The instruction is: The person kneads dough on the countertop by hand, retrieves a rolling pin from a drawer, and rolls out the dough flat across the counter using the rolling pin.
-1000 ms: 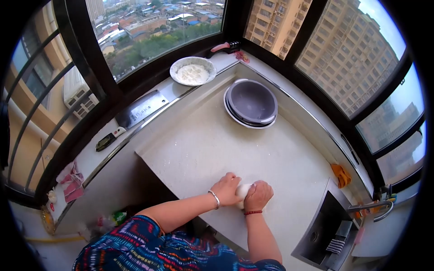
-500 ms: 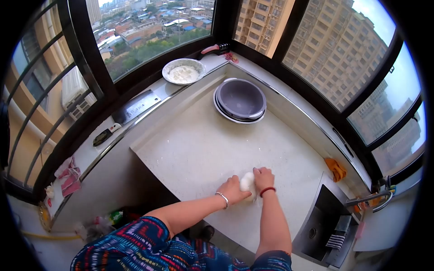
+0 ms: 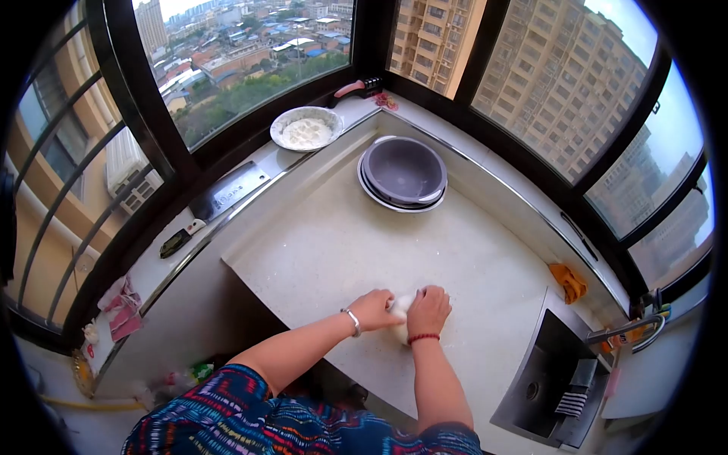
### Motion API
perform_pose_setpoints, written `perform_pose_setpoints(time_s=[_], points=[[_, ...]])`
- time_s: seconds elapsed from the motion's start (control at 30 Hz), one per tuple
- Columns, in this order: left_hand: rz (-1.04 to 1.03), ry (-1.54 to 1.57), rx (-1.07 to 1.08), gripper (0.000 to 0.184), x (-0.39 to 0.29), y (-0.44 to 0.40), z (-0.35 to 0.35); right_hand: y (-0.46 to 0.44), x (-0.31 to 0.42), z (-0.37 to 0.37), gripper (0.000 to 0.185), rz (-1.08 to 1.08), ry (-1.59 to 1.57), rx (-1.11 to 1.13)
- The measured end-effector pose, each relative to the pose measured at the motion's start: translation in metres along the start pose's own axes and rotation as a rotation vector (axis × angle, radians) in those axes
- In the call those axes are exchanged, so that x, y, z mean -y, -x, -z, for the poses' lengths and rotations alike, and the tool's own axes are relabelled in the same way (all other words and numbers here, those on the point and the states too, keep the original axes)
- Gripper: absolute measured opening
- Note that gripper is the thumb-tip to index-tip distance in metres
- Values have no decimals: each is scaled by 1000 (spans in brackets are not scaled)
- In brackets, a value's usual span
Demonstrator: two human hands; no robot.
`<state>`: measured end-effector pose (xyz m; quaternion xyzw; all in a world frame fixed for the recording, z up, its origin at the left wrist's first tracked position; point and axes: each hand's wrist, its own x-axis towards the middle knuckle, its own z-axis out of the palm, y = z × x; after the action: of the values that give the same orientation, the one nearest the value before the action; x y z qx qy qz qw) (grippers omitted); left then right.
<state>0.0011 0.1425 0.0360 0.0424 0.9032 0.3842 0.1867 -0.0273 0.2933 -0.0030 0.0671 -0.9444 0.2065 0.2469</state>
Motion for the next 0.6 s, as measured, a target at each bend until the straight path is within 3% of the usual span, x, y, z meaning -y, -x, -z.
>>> perform_pose_setpoints(time_s=[0.07,0.17,0.27,0.37,0.4,0.47,0.6], points=[[119,228,-62,64,-7,-26,-6,-25,-15,-19,18,-70,-33,69],[216,192,-136,61,-16,-34,-19,-42,-25,-20,25,-212,-160,251],[127,82,-121,58,-23,-5,-17,-45,-22,2,30,-247,-288,414],[30,46,-187,54,-18,22,-38,-40,5,56,29,-440,-476,670],[23,49,-185,54,-20,29,-41,-32,4,57,29,-443,-470,664],[46,19,-176,53,-23,42,-44,6,-7,59,17,-62,-127,396],[29,2,-159,50,-13,34,-43,67,1,46,8,176,-100,0]])
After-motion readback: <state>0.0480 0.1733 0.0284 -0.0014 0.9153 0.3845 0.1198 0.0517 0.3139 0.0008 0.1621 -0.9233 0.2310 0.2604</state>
